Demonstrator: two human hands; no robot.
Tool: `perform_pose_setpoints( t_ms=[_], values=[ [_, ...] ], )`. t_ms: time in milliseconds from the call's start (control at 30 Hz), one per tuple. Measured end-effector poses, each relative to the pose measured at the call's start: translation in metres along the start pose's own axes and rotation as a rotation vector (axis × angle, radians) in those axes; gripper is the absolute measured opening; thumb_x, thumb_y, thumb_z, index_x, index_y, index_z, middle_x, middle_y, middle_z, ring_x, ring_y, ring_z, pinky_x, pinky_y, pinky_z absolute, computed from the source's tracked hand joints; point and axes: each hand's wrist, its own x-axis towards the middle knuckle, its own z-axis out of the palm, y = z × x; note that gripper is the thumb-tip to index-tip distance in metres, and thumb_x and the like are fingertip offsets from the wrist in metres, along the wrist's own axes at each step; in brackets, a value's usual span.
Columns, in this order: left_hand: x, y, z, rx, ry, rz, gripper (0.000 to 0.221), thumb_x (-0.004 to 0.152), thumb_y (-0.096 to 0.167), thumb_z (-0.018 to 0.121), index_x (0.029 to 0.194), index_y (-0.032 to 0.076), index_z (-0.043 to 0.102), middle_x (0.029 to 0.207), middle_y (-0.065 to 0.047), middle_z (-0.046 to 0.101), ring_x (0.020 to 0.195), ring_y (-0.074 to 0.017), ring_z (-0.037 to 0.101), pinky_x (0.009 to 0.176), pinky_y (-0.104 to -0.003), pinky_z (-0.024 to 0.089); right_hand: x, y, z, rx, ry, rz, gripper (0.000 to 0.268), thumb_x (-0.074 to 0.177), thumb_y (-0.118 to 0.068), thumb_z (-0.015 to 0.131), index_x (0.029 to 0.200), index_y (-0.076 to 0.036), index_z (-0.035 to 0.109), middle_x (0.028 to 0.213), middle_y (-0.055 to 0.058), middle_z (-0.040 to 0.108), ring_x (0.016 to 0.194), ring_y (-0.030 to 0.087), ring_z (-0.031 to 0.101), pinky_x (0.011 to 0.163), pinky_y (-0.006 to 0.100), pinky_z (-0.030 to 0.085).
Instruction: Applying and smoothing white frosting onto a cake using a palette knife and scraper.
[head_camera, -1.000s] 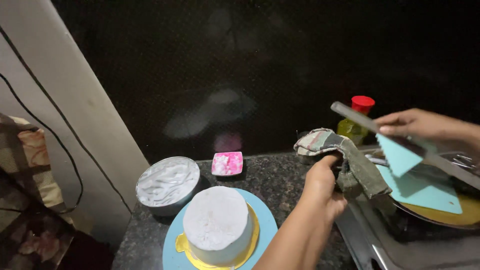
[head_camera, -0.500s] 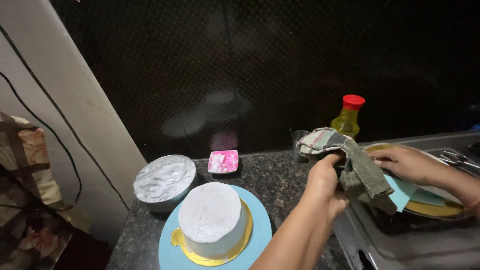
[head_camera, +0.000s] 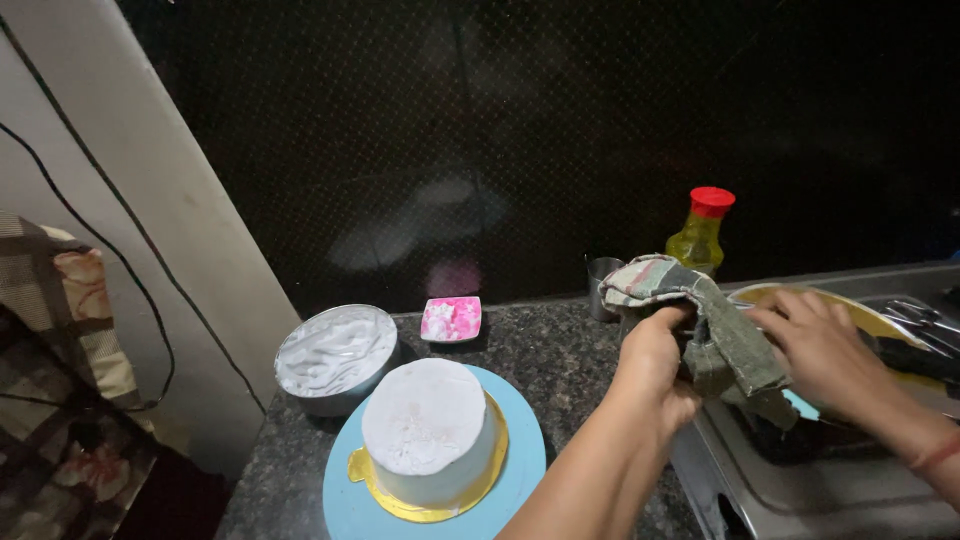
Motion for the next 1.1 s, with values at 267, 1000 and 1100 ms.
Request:
perform_pose_setpoints(
  t_ms=[267,1000,1100],
  values=[
    [0.002,-0.002,-0.003,0.013,-0.011,0.01,0.028,0.105,0.023,0.051,0.118,0.003,0.064,0.113,-0.012,0.071,0.103,-0.027,0.07,0.092,-0.048,0.059,0.0,-0.011,-0.023,0.015,0.157,0.031,0.036,0.093,-0.033,0.059,0.127,-0.023,0.068,0.116,-0.002,0.061,0.126,0.016,0.053,0.11,0.04,0.041],
    [-0.096,0.139,-0.08,-0.108,0.195,0.382,0.03,0.102,0.03,0.053,0.114,0.008,0.07,0.11,-0.007,0.074,0.101,-0.0223,0.07,0.089,-0.039,0.058,0.073,-0.237,-0.03,1.677,-0.14,-0.02,0.042,0.101,-0.033,0.057,0.127,-0.002,0.069,0.111,0.007,0.07,0.098,0.014,0.064,0.084,0.03,0.052],
    [-0.129,0.18,-0.09,-0.163,0.228,0.453,0.035,0.102,0.03,0.048,0.12,0.008,0.069,0.115,-0.009,0.073,0.105,-0.0248,0.069,0.091,-0.043,0.057,0.117,-0.257,0.029,1.955,-0.232,0.076,0.036,0.101,-0.03,0.057,0.122,-0.003,0.069,0.111,0.006,0.071,0.1,0.015,0.066,0.087,0.031,0.054]
  ],
)
